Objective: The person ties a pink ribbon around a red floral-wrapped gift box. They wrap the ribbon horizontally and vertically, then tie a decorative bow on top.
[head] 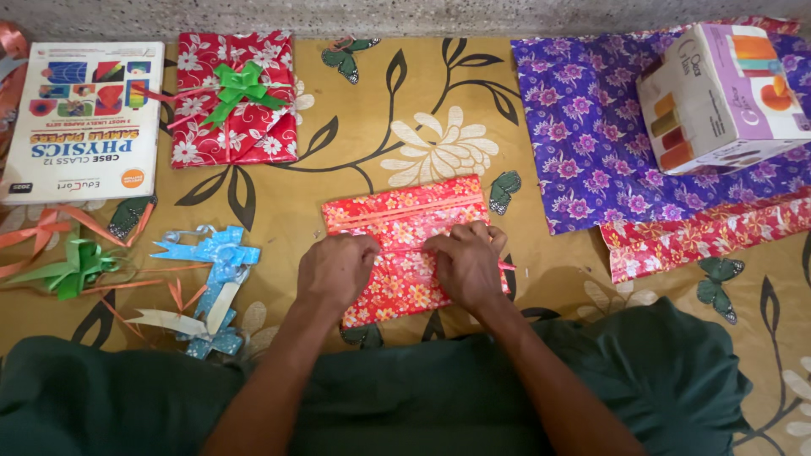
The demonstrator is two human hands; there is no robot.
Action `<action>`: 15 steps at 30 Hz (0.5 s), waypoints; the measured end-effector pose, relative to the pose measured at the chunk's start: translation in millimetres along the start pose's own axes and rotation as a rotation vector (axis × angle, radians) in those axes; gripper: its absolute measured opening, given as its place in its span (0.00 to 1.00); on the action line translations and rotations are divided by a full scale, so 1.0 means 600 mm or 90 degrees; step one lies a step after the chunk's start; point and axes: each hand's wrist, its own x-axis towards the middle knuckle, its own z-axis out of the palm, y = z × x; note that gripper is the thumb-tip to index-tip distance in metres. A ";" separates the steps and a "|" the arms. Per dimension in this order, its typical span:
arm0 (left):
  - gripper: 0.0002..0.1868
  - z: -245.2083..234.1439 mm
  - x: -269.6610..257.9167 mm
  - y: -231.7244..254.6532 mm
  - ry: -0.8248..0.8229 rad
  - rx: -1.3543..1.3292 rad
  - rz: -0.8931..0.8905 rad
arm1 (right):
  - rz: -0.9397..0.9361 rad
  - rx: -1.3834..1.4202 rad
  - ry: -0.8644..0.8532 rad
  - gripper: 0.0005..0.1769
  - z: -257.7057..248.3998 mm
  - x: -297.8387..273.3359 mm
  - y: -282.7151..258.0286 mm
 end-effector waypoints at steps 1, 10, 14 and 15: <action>0.10 -0.001 -0.001 0.001 0.008 0.005 0.013 | -0.009 -0.003 0.000 0.12 -0.002 0.000 -0.001; 0.10 -0.001 -0.002 0.012 0.019 0.019 0.002 | -0.022 -0.027 -0.026 0.10 -0.014 0.006 -0.008; 0.09 -0.006 -0.001 0.018 0.016 0.017 -0.012 | 0.053 0.048 -0.001 0.10 -0.009 0.009 -0.009; 0.09 -0.007 -0.002 0.019 0.013 0.015 -0.016 | 0.062 0.025 -0.026 0.09 -0.009 0.013 -0.007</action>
